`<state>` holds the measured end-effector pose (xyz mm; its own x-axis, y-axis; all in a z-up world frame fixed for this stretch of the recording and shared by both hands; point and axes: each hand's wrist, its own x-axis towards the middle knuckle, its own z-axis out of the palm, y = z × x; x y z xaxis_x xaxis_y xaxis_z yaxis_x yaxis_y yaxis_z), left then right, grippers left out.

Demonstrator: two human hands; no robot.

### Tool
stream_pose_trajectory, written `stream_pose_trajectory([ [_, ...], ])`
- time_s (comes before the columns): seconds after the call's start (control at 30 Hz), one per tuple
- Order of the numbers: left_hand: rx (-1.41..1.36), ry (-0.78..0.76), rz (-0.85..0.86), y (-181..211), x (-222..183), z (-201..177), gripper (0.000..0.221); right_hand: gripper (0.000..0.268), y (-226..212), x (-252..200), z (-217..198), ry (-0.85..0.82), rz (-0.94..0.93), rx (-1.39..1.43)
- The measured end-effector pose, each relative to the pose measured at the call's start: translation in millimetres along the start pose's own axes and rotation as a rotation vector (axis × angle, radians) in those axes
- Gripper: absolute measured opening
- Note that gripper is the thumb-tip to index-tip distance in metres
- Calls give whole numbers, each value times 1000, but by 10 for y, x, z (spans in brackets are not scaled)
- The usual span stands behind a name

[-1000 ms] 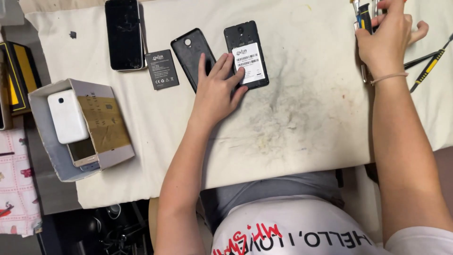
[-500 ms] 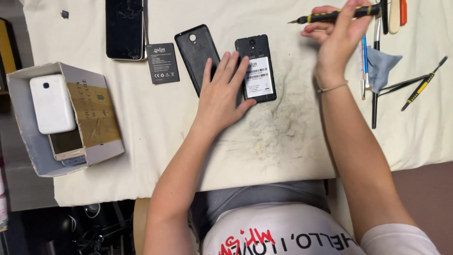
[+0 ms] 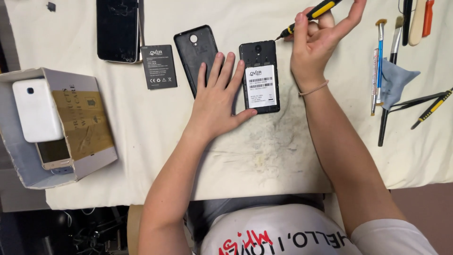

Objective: Disassembling a mobile phone by removing the back cover and using prying tools to separate the internal components.

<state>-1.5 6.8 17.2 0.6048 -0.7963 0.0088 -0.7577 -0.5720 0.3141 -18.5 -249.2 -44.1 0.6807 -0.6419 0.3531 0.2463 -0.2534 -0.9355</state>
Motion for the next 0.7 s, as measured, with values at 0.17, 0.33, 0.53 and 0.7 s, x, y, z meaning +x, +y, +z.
stream_pose_trajectory([
  [0.17,-32,-3,4,-8,4,-32,106,80,-40,23,41,-65,-84,78],
  [0.33,-29,-11,5,-12,0,-35,105,81,55,30,-2,-18,-59,83],
  [0.53,-27,-2,13,-10,2,-45,104,80,-71,16,25,-77,-100,70],
  [0.7,-27,-10,14,-10,9,-50,103,69,-233,46,39,-175,-224,-64],
])
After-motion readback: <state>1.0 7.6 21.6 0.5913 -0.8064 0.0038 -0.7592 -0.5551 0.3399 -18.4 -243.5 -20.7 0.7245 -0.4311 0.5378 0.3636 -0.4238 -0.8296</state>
